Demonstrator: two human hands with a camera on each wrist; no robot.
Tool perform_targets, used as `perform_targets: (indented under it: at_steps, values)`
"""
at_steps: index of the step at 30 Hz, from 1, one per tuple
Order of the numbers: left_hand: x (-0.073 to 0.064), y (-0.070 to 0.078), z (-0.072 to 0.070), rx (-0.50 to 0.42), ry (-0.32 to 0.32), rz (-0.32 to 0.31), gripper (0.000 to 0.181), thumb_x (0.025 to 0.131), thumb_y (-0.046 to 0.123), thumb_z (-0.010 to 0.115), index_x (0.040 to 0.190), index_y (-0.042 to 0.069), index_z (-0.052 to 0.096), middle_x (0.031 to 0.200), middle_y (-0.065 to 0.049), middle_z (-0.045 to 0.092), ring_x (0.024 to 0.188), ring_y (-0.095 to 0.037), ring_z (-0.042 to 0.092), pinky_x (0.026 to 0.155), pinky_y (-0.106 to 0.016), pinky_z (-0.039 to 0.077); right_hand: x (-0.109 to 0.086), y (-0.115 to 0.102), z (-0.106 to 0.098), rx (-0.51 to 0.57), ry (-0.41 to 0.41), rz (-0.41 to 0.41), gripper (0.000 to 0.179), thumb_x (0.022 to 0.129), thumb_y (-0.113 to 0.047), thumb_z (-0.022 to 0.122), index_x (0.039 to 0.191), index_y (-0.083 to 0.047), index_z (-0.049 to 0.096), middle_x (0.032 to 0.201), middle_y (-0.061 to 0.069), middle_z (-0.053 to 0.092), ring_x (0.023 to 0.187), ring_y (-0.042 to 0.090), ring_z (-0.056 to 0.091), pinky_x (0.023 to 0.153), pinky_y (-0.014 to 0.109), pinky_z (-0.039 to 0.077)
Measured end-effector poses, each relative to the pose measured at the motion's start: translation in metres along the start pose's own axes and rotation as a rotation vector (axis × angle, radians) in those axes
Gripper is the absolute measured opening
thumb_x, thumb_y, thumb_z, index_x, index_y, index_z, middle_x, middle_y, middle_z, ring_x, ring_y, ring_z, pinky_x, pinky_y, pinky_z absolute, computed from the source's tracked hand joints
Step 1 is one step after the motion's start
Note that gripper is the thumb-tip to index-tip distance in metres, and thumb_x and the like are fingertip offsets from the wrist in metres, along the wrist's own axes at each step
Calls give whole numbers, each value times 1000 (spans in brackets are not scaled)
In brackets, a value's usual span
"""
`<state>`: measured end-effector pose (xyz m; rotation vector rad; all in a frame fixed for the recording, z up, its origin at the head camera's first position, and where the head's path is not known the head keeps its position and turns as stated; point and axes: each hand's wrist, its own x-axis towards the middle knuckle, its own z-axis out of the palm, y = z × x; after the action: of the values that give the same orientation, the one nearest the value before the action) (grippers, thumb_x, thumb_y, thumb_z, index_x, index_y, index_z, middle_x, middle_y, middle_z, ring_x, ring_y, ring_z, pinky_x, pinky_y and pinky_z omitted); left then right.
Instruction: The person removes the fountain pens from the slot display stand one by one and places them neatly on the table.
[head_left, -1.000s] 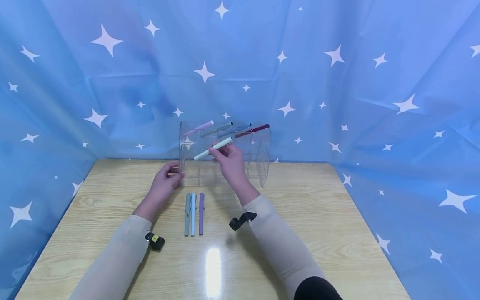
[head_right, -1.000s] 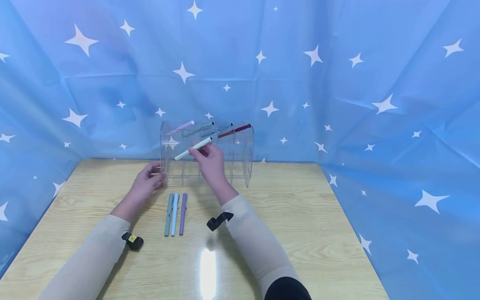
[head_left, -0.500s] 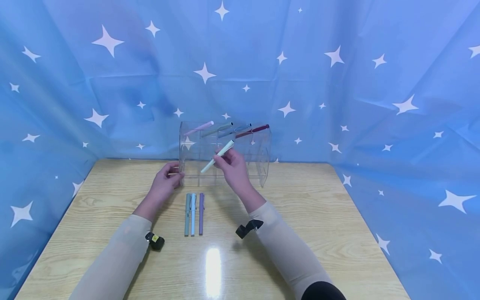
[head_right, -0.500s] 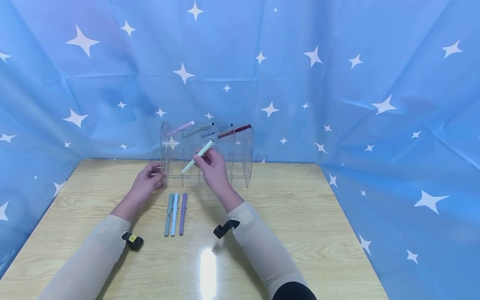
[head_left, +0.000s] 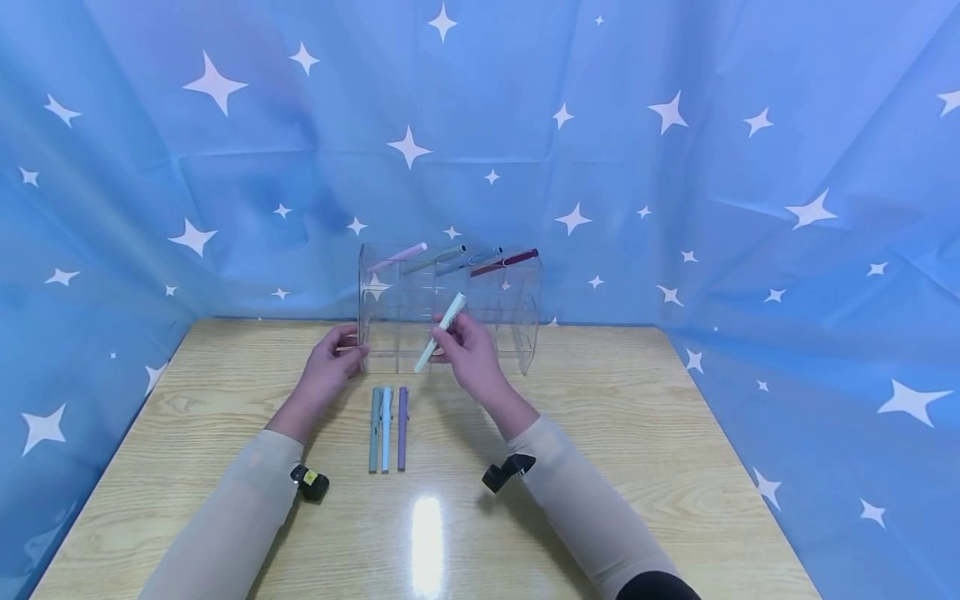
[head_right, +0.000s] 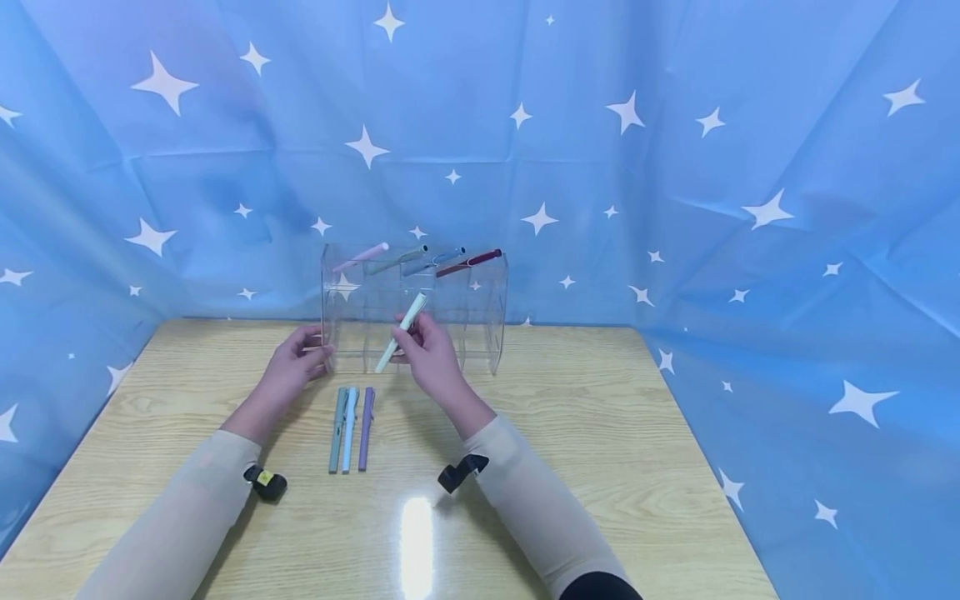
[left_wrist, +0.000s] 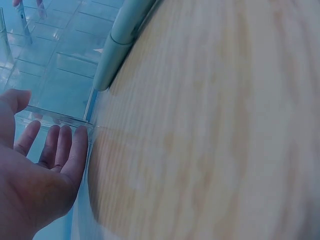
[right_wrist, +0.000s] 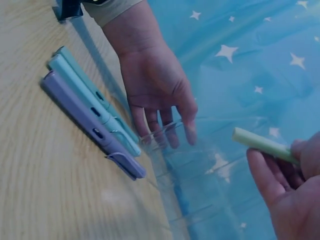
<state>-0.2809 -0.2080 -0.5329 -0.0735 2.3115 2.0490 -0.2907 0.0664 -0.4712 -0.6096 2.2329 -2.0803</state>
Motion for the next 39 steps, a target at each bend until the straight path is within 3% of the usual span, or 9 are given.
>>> perform_targets:
  at_steps: [8,12,14,16,20,32,39]
  values:
    - [-2,1,1,20,8,10,57,114,23,65,166,8,45,151,-22,51,133,-39,58,108,-43,58,-8,4,-3,-25,-53,-5,35,113,-9,64,146,1,60,105,15,66,91,23,72,84,44,69]
    - [-3,2,1,26,11,10,57,113,22,65,165,8,46,150,-22,52,133,-38,58,108,-41,59,-12,4,-5,-3,-45,0,61,110,-5,69,165,-6,43,104,12,66,90,22,72,81,45,70]
    - [-2,2,1,23,12,7,56,113,23,65,165,9,47,149,-21,53,132,-37,59,108,-41,59,-14,4,-6,14,-40,8,81,108,-3,71,175,-17,29,104,10,66,91,22,71,81,45,70]
    - [-2,1,1,23,12,5,57,113,23,65,165,9,46,149,-22,52,132,-37,59,108,-41,59,-15,5,-8,14,-40,15,88,106,-2,73,176,-26,25,102,9,65,90,22,70,81,46,69]
    - [-2,0,1,17,9,3,58,113,24,65,166,8,45,151,-22,51,133,-38,58,109,-43,58,-19,6,-10,0,-50,25,89,104,-1,76,173,-34,30,100,10,64,87,23,70,80,50,69]
    - [0,-1,-1,6,3,-5,60,114,21,63,168,7,41,154,-24,50,135,-39,56,112,-49,56,-31,8,-13,-16,-106,60,87,102,-1,78,173,-21,32,111,12,58,87,21,70,81,55,69]
    - [-1,1,1,-5,7,-10,60,114,22,64,168,8,42,153,-23,50,135,-42,57,114,-51,55,-36,11,-10,-17,-129,91,85,102,0,78,170,-28,36,111,11,59,91,21,70,82,49,69]
